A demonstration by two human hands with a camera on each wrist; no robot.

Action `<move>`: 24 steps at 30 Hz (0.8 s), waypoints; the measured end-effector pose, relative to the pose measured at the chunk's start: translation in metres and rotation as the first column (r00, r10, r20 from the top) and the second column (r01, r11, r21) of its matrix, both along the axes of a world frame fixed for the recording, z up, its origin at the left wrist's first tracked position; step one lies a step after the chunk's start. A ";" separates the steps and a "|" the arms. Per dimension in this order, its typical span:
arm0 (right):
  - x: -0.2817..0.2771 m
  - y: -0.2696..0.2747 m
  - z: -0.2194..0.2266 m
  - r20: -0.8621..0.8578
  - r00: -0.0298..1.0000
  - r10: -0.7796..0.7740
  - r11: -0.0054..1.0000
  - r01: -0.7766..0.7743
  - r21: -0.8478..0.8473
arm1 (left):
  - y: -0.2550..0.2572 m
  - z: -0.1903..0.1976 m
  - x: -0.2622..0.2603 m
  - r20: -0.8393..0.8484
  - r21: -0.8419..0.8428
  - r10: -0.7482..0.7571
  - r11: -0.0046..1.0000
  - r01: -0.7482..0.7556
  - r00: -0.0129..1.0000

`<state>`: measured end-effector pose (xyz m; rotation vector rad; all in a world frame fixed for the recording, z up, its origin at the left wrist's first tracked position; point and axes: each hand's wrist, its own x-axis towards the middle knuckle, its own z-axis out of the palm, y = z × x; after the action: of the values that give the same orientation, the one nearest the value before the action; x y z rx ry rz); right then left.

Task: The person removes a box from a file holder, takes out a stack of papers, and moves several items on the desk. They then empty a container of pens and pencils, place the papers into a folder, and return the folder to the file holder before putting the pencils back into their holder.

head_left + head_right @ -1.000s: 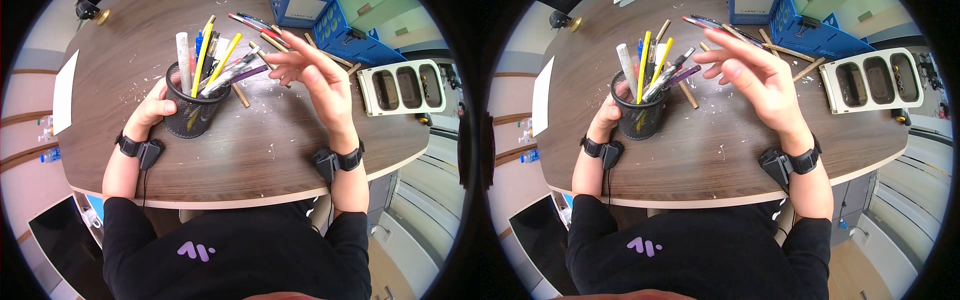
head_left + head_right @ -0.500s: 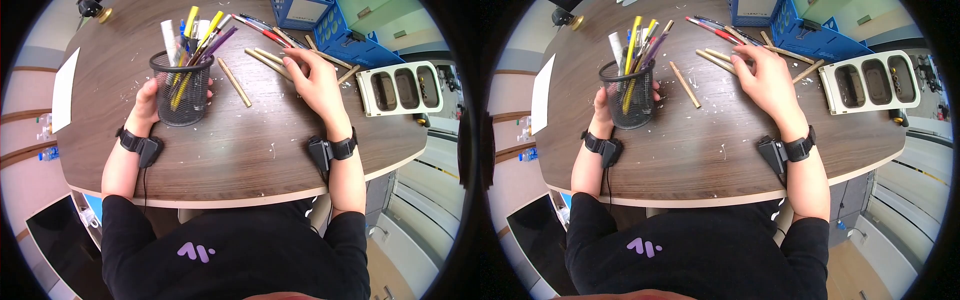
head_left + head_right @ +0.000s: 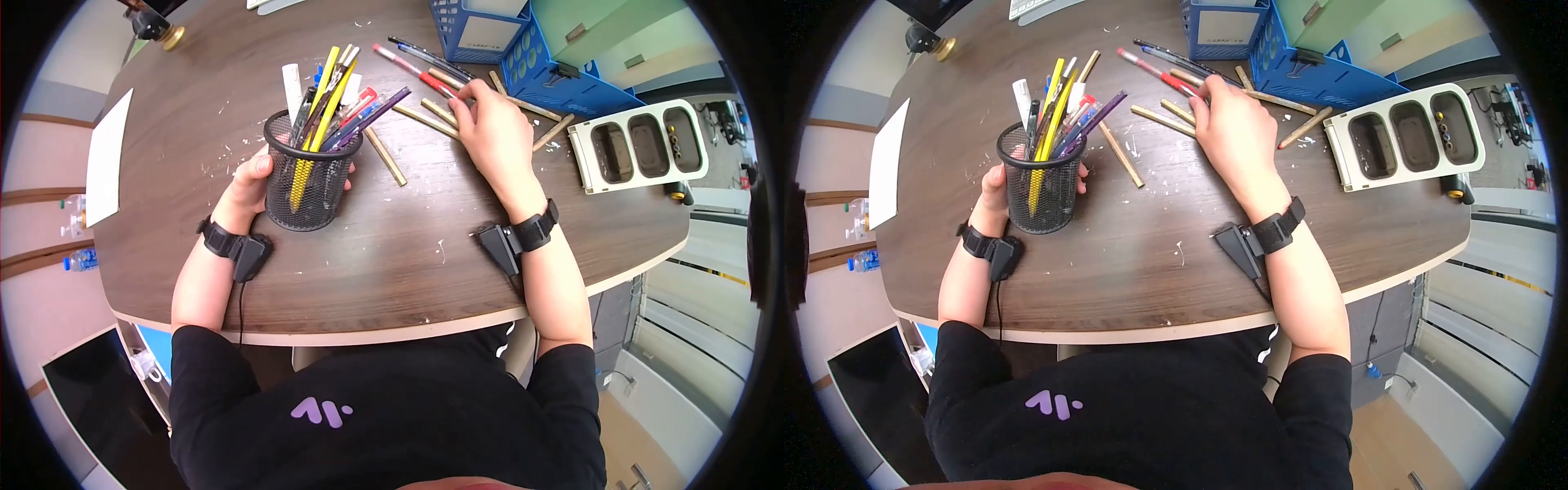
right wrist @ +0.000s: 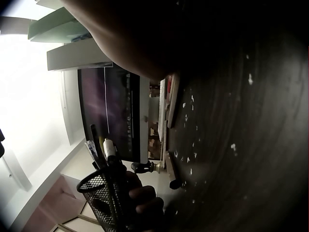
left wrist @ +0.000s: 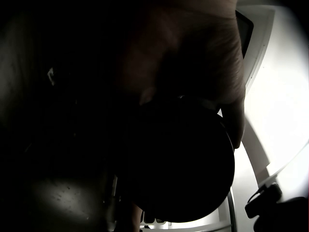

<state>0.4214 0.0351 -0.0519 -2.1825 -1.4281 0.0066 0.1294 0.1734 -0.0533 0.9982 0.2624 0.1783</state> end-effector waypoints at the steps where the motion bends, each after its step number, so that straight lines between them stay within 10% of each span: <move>1: 0.001 -0.001 -0.001 0.008 1.000 0.006 0.999 -0.006 0.047 | 0.000 0.001 0.000 0.002 -0.003 0.001 1.000 -0.001 1.000; 7: 0.005 -0.006 0.004 -0.281 0.956 0.082 0.922 0.034 0.385 | 0.001 -0.002 -0.001 -0.003 -0.021 -0.004 1.000 0.004 1.000; 10: 0.008 -0.017 0.019 -0.658 0.654 0.373 0.800 0.132 0.585 | 0.000 0.000 -0.002 -0.022 -0.001 0.003 1.000 -0.003 1.000; 14: 0.018 -0.030 0.026 -0.632 0.456 0.627 0.650 0.143 0.747 | 0.003 -0.009 -0.006 -0.071 0.084 0.046 0.996 -0.040 0.996; 20: -0.007 -0.038 0.037 -0.590 0.582 0.559 0.770 -0.101 0.630 | 0.000 -0.008 -0.011 -0.136 0.080 0.051 0.996 -0.041 0.989; 24: -0.019 -0.035 0.036 -0.672 0.348 0.654 0.748 -0.162 0.644 | -0.003 -0.004 -0.010 -0.169 0.129 0.057 0.991 -0.035 0.984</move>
<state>0.4023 -0.0003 -0.0164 -0.9710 -1.1061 0.7954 0.1196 0.1707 -0.0572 1.1345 0.4372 0.1520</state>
